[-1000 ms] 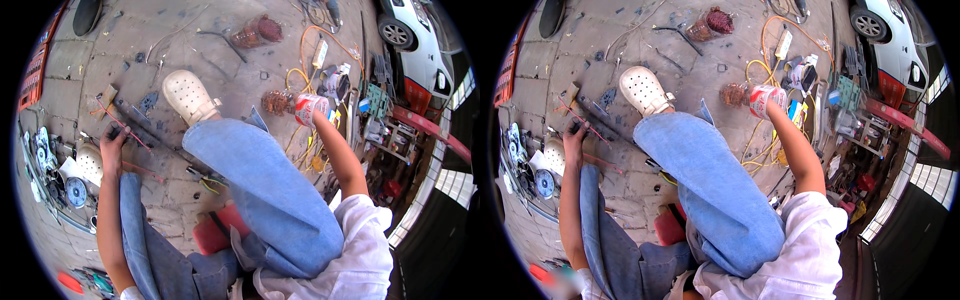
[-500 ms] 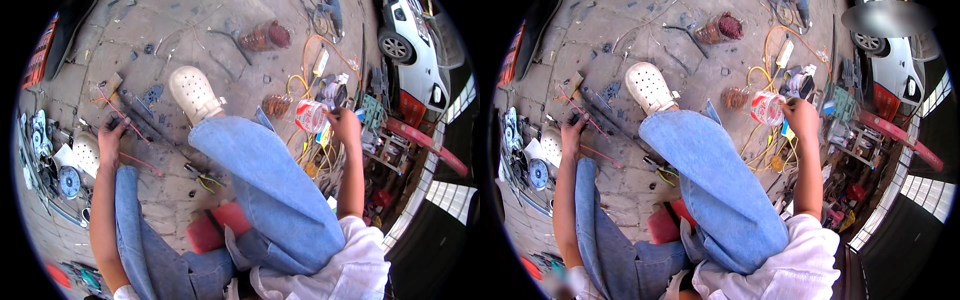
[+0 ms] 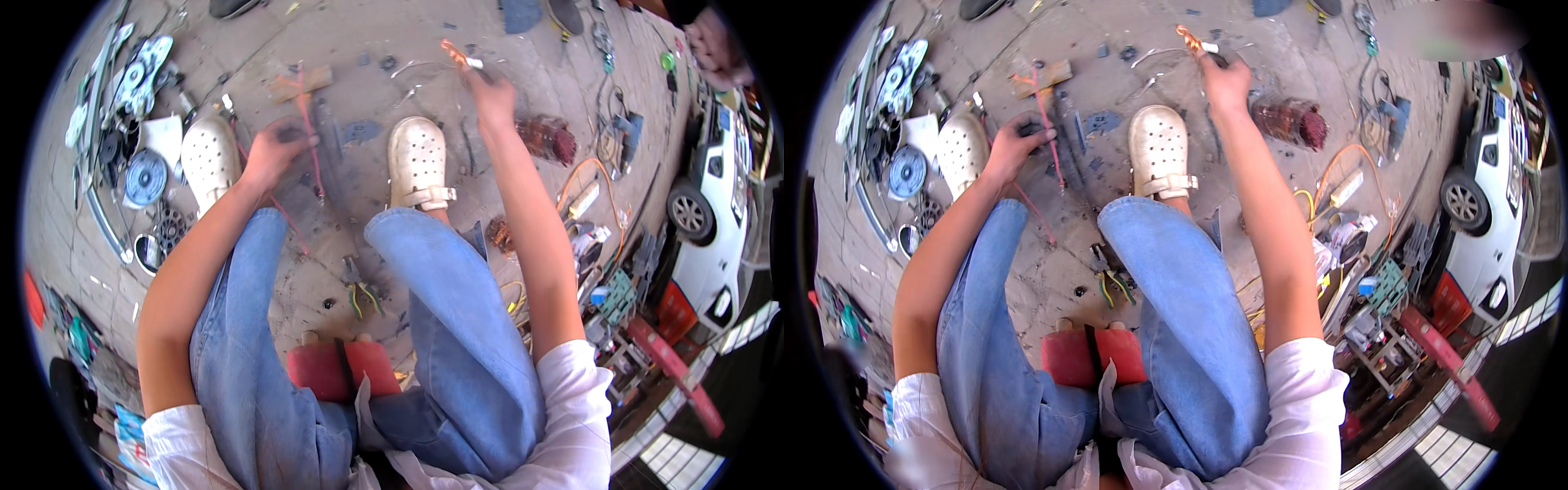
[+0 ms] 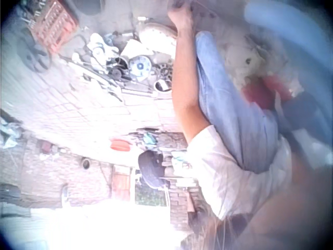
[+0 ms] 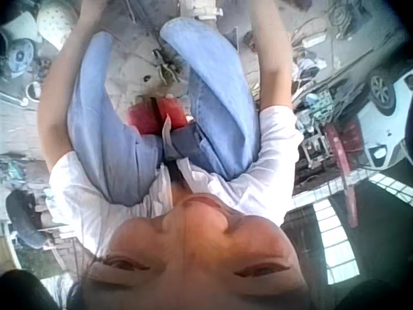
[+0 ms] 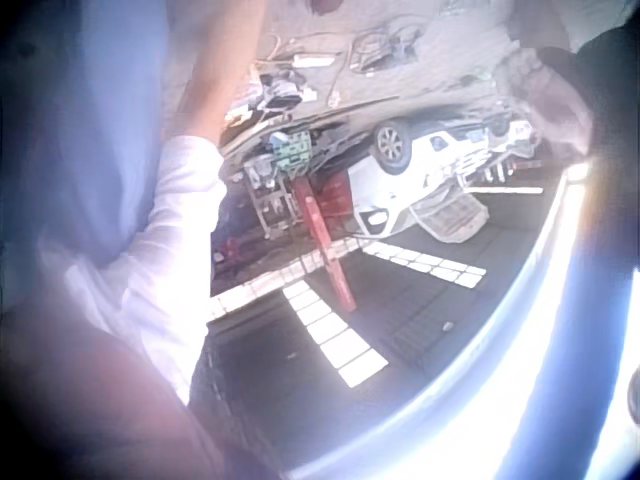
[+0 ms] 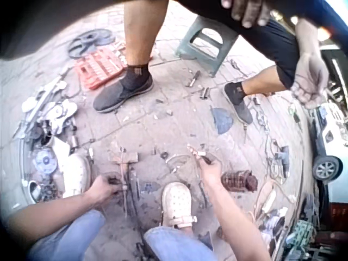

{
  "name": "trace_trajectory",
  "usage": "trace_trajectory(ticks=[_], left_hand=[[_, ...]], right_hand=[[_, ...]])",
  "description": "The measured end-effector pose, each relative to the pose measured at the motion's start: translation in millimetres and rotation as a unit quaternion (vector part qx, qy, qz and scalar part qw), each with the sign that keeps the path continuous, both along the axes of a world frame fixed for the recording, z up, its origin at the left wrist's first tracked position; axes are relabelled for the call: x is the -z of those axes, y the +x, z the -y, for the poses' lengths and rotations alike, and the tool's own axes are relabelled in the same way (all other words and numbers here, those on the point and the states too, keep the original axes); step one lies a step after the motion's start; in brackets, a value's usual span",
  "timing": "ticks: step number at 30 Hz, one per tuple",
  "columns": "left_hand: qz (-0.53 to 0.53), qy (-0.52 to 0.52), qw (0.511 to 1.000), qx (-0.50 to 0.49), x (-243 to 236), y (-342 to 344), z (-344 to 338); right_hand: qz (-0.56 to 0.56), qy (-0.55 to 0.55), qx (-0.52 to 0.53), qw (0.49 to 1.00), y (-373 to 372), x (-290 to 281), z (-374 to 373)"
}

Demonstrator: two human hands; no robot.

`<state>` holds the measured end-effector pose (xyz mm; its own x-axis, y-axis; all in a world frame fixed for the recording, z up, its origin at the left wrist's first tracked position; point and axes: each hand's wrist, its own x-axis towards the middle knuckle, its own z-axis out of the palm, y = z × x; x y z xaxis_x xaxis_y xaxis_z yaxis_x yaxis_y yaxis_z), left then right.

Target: The person sits on the ground in a cluttered workshop and uses pliers to strip the insulation from red and black wires. They then twist the exposed copper strands together to create a connection.

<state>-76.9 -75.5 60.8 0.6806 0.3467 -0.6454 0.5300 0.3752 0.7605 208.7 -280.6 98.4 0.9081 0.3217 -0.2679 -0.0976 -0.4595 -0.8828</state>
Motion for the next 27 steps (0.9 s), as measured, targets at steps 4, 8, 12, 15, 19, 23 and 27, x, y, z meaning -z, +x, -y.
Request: trace_trajectory(ticks=[4, 8, 12, 15, 19, 23, 27], left_hand=[[0.030, -0.050, 0.998, -0.001, -6.5, -0.2, 1.5], [0.030, -0.103, 0.994, -0.005, -21.9, 6.1, 1.9], [0.028, -0.104, 0.994, -0.002, -27.6, -1.6, 3.6], [0.030, -0.086, 0.996, 0.027, -35.3, 1.2, 2.7], [0.087, -0.116, 0.988, 0.049, -48.5, 7.1, 10.8], [0.085, -0.140, 0.985, 0.063, -59.8, 7.7, 14.6], [0.066, -0.142, 0.984, 0.082, -57.8, 10.8, 18.3]], right_hand=[[0.128, -0.127, 0.034, 0.983, 2.2, 51.2, -36.8], [0.212, -0.142, 0.021, 0.967, -3.1, 58.2, -19.8], [0.029, -0.020, -0.015, 0.999, -57.2, 3.0, -33.9], [-0.094, -0.018, -0.167, 0.981, -115.1, -45.4, -57.9], [-0.193, 0.049, -0.240, 0.950, -136.2, -30.9, -61.5], [-0.200, 0.081, -0.235, 0.948, -136.5, -44.4, -65.5], [-0.234, 0.137, -0.179, 0.946, -140.1, -48.0, -63.2]])
